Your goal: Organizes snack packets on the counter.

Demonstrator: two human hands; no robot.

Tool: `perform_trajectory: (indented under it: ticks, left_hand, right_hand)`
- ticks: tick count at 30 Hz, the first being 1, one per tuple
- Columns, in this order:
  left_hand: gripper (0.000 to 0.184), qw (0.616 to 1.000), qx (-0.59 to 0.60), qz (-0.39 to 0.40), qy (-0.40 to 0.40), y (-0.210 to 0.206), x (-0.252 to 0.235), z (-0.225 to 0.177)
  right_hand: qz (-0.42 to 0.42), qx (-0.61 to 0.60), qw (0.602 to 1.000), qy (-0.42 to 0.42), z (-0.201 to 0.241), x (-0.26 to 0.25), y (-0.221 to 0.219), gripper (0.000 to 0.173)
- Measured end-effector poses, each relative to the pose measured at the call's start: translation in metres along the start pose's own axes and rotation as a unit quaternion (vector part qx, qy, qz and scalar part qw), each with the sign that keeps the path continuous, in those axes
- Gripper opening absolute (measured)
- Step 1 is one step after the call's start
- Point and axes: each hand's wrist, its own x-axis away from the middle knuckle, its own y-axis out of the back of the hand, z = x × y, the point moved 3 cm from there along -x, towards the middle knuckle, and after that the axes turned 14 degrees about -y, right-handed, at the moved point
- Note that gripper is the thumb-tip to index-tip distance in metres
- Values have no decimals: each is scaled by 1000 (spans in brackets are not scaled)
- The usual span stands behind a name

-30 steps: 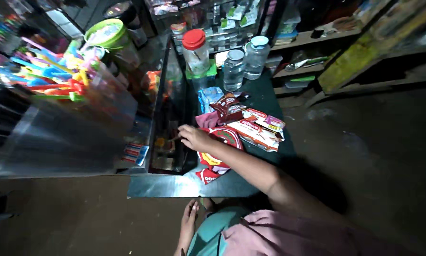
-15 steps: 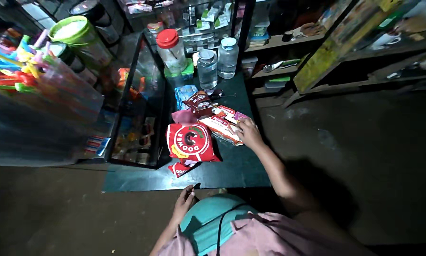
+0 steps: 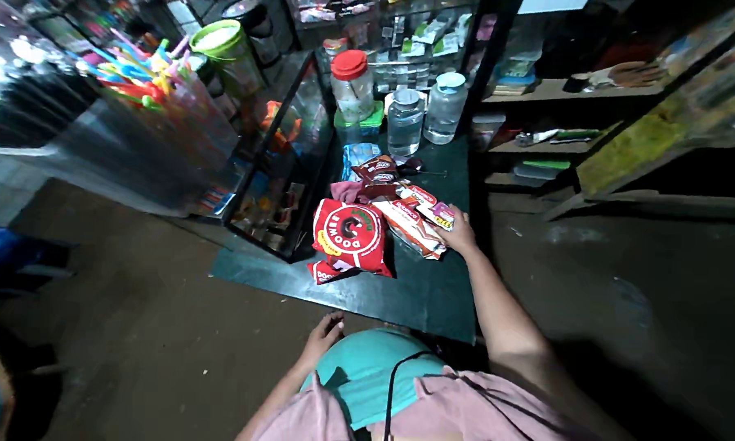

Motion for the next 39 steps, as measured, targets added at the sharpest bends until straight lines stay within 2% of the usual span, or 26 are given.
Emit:
perform_trajectory:
  ticks: [9, 18, 27, 32, 36, 39]
  left_hand:
    - [30, 998, 30, -46, 42, -1, 15, -8]
    - [25, 998, -4, -9, 68, -1, 4, -13]
    - [24, 996, -24, 12, 87, 3, -3, -14]
    - [24, 997, -23, 27, 71, 6, -6, -8]
    - [23, 998, -14, 23, 56, 9, -4, -1]
    - [23, 997, -20, 14, 78, 10, 0, -9]
  right_hand:
    - [-31, -59, 998, 12, -14, 0, -9, 86]
    - [-70, -160, 984, 40, -25, 4, -22, 82]
    - [-98, -118, 987, 46, -26, 6, -21, 80]
    - [-97, -129, 985, 53, -27, 5, -22, 78]
    - [-97, -116, 987, 46, -27, 4, -22, 79]
    - [-112, -115, 985, 59, -30, 1, -25, 78]
